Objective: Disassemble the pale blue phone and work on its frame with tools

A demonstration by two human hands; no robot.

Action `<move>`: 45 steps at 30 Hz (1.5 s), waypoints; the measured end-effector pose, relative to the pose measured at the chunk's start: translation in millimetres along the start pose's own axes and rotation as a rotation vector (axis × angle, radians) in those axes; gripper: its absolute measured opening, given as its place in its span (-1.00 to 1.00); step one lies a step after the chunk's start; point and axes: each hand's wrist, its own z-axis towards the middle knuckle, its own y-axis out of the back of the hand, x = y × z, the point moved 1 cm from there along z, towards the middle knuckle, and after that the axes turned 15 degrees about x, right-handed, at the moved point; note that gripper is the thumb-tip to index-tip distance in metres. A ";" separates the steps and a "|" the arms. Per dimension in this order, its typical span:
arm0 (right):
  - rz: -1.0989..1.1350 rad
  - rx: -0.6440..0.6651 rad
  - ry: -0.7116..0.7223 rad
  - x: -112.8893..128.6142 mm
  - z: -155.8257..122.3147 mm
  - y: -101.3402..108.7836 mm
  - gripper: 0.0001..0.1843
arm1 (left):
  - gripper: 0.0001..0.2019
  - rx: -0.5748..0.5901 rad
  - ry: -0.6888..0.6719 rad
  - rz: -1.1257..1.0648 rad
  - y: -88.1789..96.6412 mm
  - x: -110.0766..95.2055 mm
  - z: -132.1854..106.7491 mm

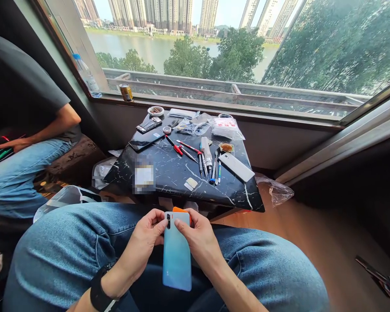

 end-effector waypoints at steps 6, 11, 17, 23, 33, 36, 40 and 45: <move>0.025 -0.056 0.000 1.5 1.9 -3.8 -0.57 | -0.67 0.021 0.010 -0.057 4.4 0.5 0.1; 0.018 -0.082 0.020 3.4 2.2 -7.7 -0.56 | -0.67 0.044 0.005 -0.111 7.0 -1.6 -0.2; 0.040 -0.072 0.004 5.1 3.5 -7.9 -0.55 | -0.65 0.062 0.041 -0.196 11.5 -6.8 0.0; 0.000 -0.075 0.023 5.6 4.7 -6.1 -0.56 | -0.69 0.064 0.036 -0.217 12.2 -7.5 1.2; -0.007 -0.095 0.001 8.8 5.4 -6.5 -0.59 | -0.70 0.155 0.069 -0.278 16.7 -9.5 2.5; 0.005 -0.102 0.018 9.4 5.2 -6.2 -0.58 | -0.73 0.184 0.074 -0.315 16.1 -10.4 2.1; 0.007 -0.113 0.029 8.8 6.2 -6.4 -0.55 | -0.73 0.176 0.067 -0.355 14.5 -10.6 1.9; 0.017 -0.104 0.038 9.4 9.5 -8.6 -0.58 | -0.68 0.119 0.049 -0.383 14.0 -8.7 4.0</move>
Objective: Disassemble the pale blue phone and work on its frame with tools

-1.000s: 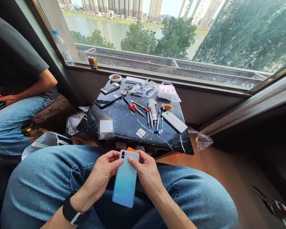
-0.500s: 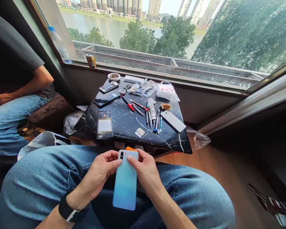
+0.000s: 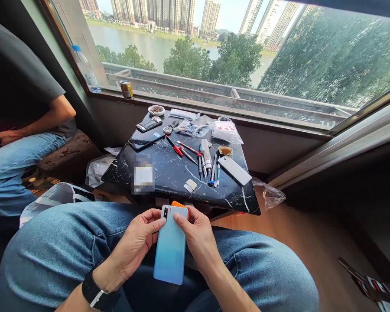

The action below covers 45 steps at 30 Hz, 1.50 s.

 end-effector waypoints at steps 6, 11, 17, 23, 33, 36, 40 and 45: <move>0.008 -0.011 -0.034 6.8 6.9 -2.1 -0.53 | -0.67 -0.030 -0.010 -0.009 5.6 -0.3 3.4; 0.034 0.040 -0.069 13.9 17.3 -5.6 -0.46 | -0.68 -0.060 -0.039 -0.041 11.3 -2.3 5.3; 0.155 0.095 -0.121 20.7 25.9 -10.2 -0.44 | -0.69 -0.074 -0.059 -0.092 17.3 -4.0 6.7; 0.144 0.149 -0.096 32.9 32.6 -8.8 -0.41 | -0.71 -0.100 -0.073 -0.139 17.8 -8.5 8.1; -0.240 0.048 0.032 33.1 54.3 -7.3 -0.41 | -0.74 -0.204 -0.092 -0.216 21.1 -12.6 11.5; -0.466 -0.082 0.161 40.0 70.1 1.7 -0.46 | -0.75 -0.244 -0.110 -0.204 20.8 -15.0 11.5; -0.679 -0.246 0.208 62.8 99.5 14.3 -0.61 | -0.78 -0.293 -0.098 -0.193 15.1 -19.2 10.8; -0.883 -0.299 0.131 81.0 138.7 13.8 -0.74 | -0.78 -0.321 -0.090 -0.190 15.2 -19.7 11.1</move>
